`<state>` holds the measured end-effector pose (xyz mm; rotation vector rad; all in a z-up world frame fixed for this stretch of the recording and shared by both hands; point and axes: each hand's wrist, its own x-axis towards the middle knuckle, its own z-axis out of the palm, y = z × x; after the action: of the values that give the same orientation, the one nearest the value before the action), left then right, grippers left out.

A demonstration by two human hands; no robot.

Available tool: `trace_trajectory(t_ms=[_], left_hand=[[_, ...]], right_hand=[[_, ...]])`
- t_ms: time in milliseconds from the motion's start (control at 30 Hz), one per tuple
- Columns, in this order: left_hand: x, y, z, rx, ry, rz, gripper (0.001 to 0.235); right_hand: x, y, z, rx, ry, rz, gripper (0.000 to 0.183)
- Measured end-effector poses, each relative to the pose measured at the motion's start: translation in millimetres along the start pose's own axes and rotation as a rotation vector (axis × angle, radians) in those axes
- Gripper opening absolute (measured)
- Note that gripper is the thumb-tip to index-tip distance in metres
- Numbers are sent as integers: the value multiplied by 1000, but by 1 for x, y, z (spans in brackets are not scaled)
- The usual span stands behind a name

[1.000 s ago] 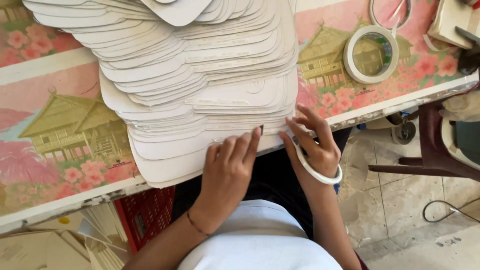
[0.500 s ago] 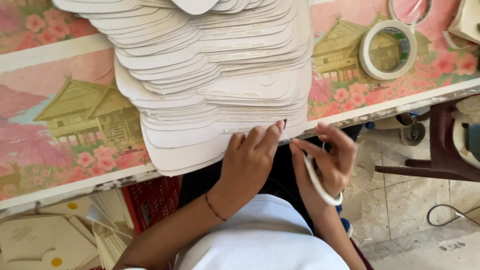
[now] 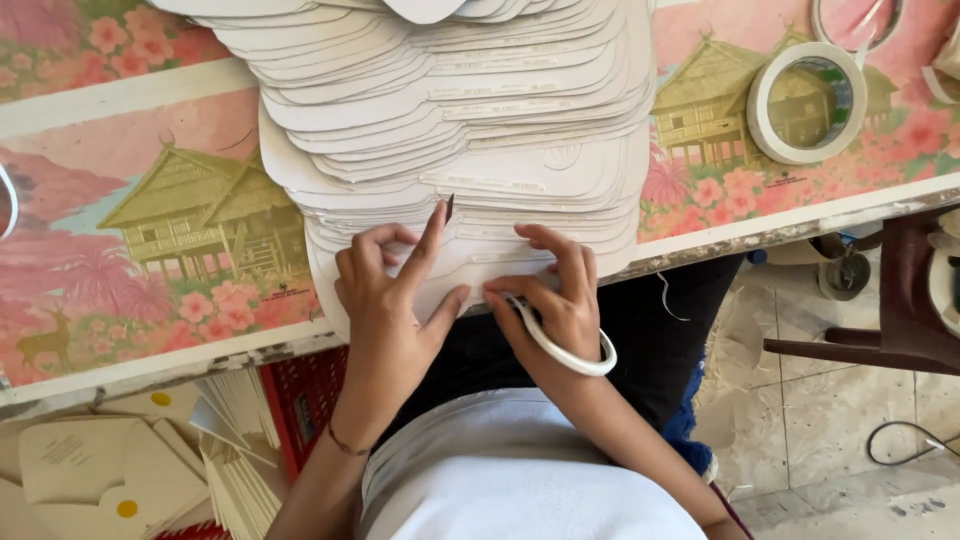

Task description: The person applies strips of clear adhesive tape to the edges of a stack of white paper cutouts. They smooth the tape down with their fingers and continue the process on multiple items in the stack.

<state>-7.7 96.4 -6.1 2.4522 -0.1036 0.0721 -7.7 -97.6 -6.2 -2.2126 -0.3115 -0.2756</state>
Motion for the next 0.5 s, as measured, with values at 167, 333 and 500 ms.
trace_trajectory(t_ms=[167,333,500], left_hand=[[4,1,5,41,-8,-41,104],[2,-1,5,116,-10,-36,95],[9,7,9,145,-40,-11,101]], right_hand=[[2,4,-10,-20,-45,-53,6],[6,21,-70,-65,7,146,12],[3,40,-75,-101,66,121,15]])
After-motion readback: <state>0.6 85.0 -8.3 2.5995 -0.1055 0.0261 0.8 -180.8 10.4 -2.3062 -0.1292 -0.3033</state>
